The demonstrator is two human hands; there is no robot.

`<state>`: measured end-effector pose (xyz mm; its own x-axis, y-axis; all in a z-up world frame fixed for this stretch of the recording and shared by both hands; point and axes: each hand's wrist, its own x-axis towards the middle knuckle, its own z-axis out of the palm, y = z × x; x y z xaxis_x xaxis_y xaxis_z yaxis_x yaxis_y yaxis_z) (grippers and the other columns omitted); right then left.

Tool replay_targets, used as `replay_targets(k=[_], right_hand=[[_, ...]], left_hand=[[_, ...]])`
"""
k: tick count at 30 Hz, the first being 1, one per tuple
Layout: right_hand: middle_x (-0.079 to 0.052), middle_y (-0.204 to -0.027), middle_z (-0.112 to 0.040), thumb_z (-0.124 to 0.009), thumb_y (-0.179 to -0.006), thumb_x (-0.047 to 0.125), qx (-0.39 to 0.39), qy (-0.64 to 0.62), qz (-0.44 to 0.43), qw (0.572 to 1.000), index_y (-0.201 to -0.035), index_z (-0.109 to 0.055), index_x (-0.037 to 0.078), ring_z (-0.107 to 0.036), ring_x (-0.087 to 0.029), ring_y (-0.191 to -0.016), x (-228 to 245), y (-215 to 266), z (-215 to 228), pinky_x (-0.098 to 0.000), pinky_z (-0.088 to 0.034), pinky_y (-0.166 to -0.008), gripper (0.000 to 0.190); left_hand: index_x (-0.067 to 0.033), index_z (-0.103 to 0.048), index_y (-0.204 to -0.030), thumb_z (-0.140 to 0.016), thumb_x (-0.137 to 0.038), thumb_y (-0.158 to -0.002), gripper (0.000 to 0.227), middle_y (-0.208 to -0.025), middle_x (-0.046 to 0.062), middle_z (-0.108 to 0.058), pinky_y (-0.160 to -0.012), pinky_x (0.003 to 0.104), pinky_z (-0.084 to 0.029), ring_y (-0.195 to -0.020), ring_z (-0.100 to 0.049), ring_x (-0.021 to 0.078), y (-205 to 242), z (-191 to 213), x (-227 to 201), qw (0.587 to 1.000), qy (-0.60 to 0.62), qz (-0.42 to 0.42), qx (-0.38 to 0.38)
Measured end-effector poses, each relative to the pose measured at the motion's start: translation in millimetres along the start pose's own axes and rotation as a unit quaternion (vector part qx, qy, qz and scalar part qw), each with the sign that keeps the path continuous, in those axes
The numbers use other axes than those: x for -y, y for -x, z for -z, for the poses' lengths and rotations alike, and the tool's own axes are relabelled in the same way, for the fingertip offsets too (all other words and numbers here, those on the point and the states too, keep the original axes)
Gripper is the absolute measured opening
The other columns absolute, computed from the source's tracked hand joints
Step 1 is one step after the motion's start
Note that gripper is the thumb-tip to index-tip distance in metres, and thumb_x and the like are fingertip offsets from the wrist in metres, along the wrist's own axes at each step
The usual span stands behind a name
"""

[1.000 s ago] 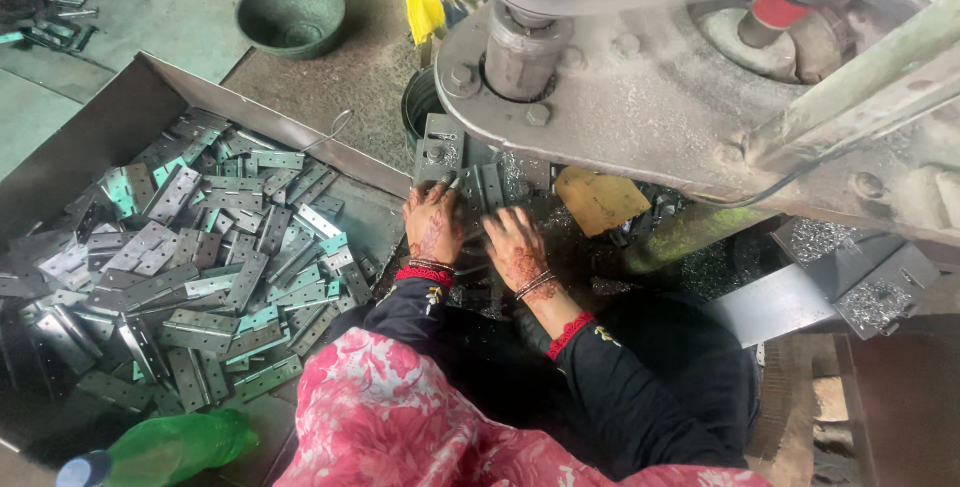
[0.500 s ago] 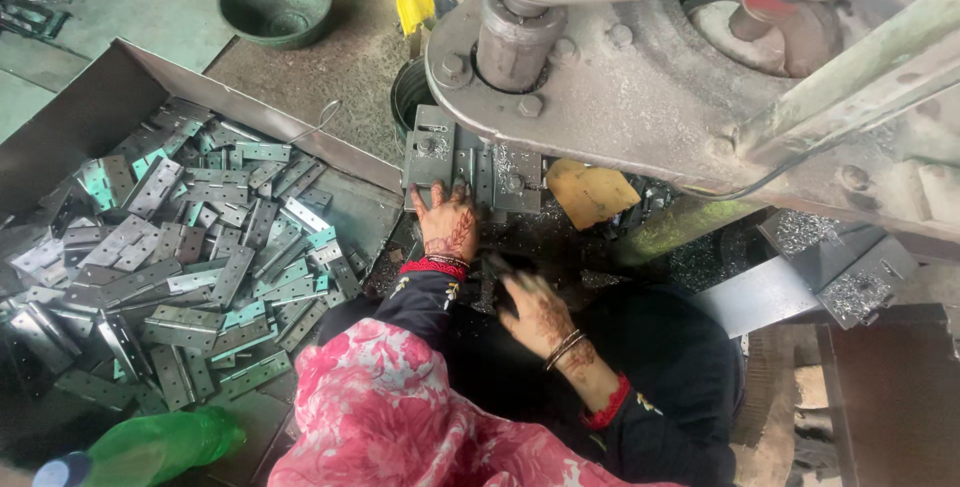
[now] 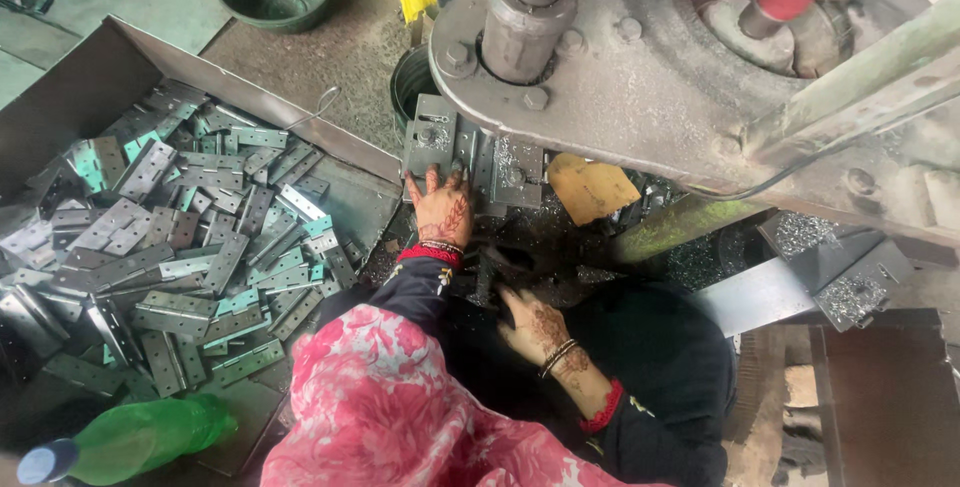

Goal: The person operates a hydraulic press machine to process metal brackets. They repeatedly pick up brackets from a bin, place them into the machine's die, activate the press, and then remove the processed pieces.

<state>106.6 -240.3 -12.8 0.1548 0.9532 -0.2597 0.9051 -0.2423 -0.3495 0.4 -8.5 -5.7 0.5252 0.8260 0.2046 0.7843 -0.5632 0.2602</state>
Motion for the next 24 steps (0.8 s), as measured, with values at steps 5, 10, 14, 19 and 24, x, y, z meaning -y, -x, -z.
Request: replay_targets(k=[5, 10, 14, 19, 24], right_hand=[[-0.017, -0.135, -0.058, -0.073, -0.078, 0.020, 0.004, -0.007, 0.002, 1.000, -0.145, -0.048, 0.020, -0.064, -0.039, -0.112, 8, 0, -10, -0.0474, -0.055, -0.091, 0.071], [-0.018, -0.135, -0.056, -0.072, -0.079, 0.019, 0.043, -0.030, -0.043, 0.998, -0.149, -0.046, 0.025, -0.063, -0.039, -0.114, 9, 7, -21, -0.0459, -0.055, -0.094, 0.075], [-0.017, -0.133, -0.060, -0.073, -0.080, 0.021, 0.023, -0.026, -0.015, 0.999, -0.146, -0.048, 0.021, -0.064, -0.038, -0.115, -1, -3, -7, -0.0461, -0.054, -0.096, 0.070], [-0.017, -0.133, -0.061, -0.074, -0.080, 0.023, -0.003, -0.011, 0.005, 1.000, -0.144, -0.050, 0.022, -0.064, -0.040, -0.115, -5, -10, -14, -0.0476, -0.054, -0.096, 0.068], [-0.019, -0.136, -0.055, -0.072, -0.081, 0.022, 0.028, -0.025, -0.041, 0.998, -0.150, -0.044, 0.025, -0.064, -0.040, -0.111, -5, 8, -47, -0.0479, -0.056, -0.090, 0.074]], left_hand=[[-0.0180, -0.066, -0.136, -0.053, -0.022, -0.095, 0.043, -0.149, 0.002, -0.056, -0.120, 0.072, -0.004, -0.146, -0.037, 0.0364, -22, -5, 1, 1.000, 0.015, -0.001, -0.025], [-0.0174, -0.063, -0.139, -0.051, -0.018, -0.093, 0.048, -0.150, -0.001, -0.056, -0.120, 0.072, -0.002, -0.145, -0.038, 0.0365, -20, -1, 4, 1.000, -0.011, 0.002, -0.028], [-0.0185, -0.062, -0.140, -0.049, -0.018, -0.094, 0.048, -0.152, -0.001, -0.055, -0.120, 0.071, -0.002, -0.147, -0.037, 0.0374, -27, -1, 1, 1.000, -0.005, 0.012, -0.016], [-0.0189, -0.062, -0.140, -0.047, -0.019, -0.096, 0.046, -0.150, -0.002, -0.054, -0.119, 0.073, -0.002, -0.145, -0.037, 0.0382, -47, -5, -1, 0.999, 0.008, 0.031, -0.015], [-0.0202, -0.062, -0.141, -0.048, -0.018, -0.096, 0.047, -0.152, -0.002, -0.055, -0.122, 0.071, -0.004, -0.151, -0.035, 0.0366, -38, -10, 0, 0.999, -0.001, 0.026, -0.028]])
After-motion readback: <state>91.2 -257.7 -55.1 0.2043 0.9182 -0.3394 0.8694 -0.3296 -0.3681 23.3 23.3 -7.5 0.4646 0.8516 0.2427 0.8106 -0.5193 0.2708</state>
